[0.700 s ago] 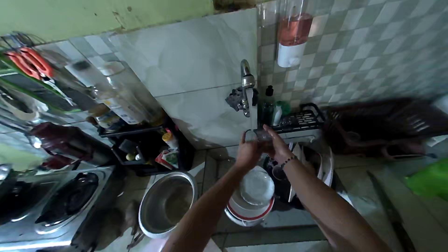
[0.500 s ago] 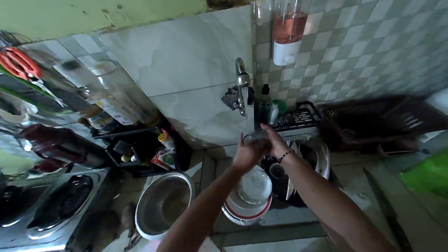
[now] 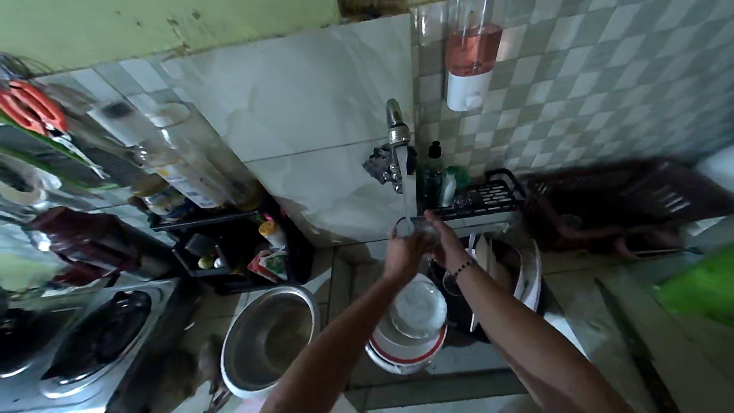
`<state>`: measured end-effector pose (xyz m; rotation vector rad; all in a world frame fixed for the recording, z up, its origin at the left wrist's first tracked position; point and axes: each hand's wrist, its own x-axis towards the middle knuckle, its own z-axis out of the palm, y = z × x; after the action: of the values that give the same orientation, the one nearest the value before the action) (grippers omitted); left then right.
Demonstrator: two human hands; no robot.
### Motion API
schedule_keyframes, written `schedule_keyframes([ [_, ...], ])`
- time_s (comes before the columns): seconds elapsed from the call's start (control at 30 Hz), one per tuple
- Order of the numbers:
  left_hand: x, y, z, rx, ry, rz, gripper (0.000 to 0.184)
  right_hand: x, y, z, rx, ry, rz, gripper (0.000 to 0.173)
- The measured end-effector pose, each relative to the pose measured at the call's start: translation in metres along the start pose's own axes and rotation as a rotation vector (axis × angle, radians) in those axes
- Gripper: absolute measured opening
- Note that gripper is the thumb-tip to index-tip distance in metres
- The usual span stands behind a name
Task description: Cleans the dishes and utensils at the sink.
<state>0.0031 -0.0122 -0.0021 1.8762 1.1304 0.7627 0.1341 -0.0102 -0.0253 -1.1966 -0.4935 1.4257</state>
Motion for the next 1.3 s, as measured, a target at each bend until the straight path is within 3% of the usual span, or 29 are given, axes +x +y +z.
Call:
schedule_keyframes([
  [0.07,-0.004,0.017,0.019,-0.542,0.205,-0.227,0.042,0.003,0.005,0.0,-0.101,-0.044,-0.145,0.047],
  [0.1,-0.006,0.015,0.023,-0.536,0.197,-0.212,0.043,0.004,0.004,-0.002,-0.115,-0.04,-0.127,0.045],
  [0.13,-0.007,0.008,0.021,-0.368,0.103,-0.122,0.041,0.004,0.0,-0.001,-0.12,-0.005,-0.061,0.045],
  [0.23,0.001,-0.015,-0.007,0.642,-0.262,0.305,0.041,0.005,-0.009,-0.005,-0.111,0.068,0.133,0.061],
  [0.27,0.006,-0.017,-0.012,0.809,-0.325,0.354,0.045,0.006,-0.008,-0.005,-0.107,0.067,0.142,0.061],
  [0.3,0.008,-0.013,-0.013,0.814,-0.369,0.316,0.047,0.006,-0.006,-0.004,-0.106,0.057,0.117,0.059],
  [0.33,0.006,-0.007,-0.012,0.671,-0.391,0.241,0.049,0.005,-0.004,-0.003,-0.112,0.038,0.075,0.057],
  [0.43,-0.002,0.005,-0.002,-0.284,-0.337,0.049,0.052,0.006,-0.003,-0.006,-0.11,-0.027,-0.042,0.049],
  [0.47,-0.003,0.003,0.0,-0.334,-0.34,0.058,0.05,0.006,-0.005,-0.008,-0.122,-0.02,-0.035,0.05],
  [0.5,-0.002,-0.003,-0.002,-0.146,-0.353,0.142,0.045,0.004,-0.007,-0.009,-0.132,0.012,0.011,0.054],
  [0.57,0.005,-0.011,-0.018,0.596,-0.382,0.41,0.037,0.004,-0.007,-0.009,0.007,0.053,0.185,0.061],
  [0.63,0.02,-0.019,-0.03,0.914,-0.33,0.634,0.031,0.008,0.002,-0.009,0.186,-0.002,0.245,0.06],
  [0.67,0.023,-0.018,-0.031,0.883,-0.307,0.584,0.031,0.007,0.007,-0.007,0.232,-0.03,0.21,0.06],
  [0.7,0.021,-0.01,-0.029,0.749,-0.309,0.407,0.032,0.004,0.013,-0.003,0.244,-0.053,0.141,0.058],
  [0.77,0.014,0.005,-0.012,0.13,-0.129,-0.062,0.037,0.0,0.022,0.006,0.181,-0.069,-0.05,0.049],
  [0.8,0.009,0.011,0.0,-0.212,0.032,-0.226,0.043,0.001,0.023,0.008,0.13,-0.059,-0.111,0.044],
  [0.83,0.004,0.015,0.009,-0.384,0.125,-0.3,0.047,0.002,0.022,0.008,0.065,-0.047,-0.128,0.042],
  [0.87,-0.002,0.012,0.014,-0.35,0.121,-0.269,0.048,0.002,0.019,0.006,0.02,-0.035,-0.098,0.042],
  [0.9,-0.007,0.005,0.012,-0.135,0.032,-0.145,0.044,0.003,0.014,0.006,0.012,-0.008,-0.034,0.042],
  [1.0,-0.003,-0.017,-0.019,0.719,-0.247,0.443,0.038,0.01,0.017,-0.002,0.176,-0.013,0.181,0.05],
  [1.03,0.004,-0.02,-0.031,0.821,-0.27,0.581,0.036,0.011,0.024,-0.005,0.267,-0.044,0.216,0.053],
  [1.1,0.013,-0.017,-0.049,0.801,-0.196,0.668,0.026,0.007,0.036,-0.002,0.505,-0.039,0.279,0.052],
  [1.13,0.014,-0.014,-0.056,0.698,-0.107,0.624,0.023,0.005,0.041,0.002,0.613,-0.024,0.304,0.052],
  [1.2,0.008,0.0,-0.065,0.406,0.071,0.367,0.024,0.001,0.047,0.011,0.722,0.005,0.338,0.053],
  [1.3,-0.001,-0.003,-0.069,0.044,0.259,0.023,0.027,-0.013,0.035,0.023,0.569,0.03,0.308,0.059],
])
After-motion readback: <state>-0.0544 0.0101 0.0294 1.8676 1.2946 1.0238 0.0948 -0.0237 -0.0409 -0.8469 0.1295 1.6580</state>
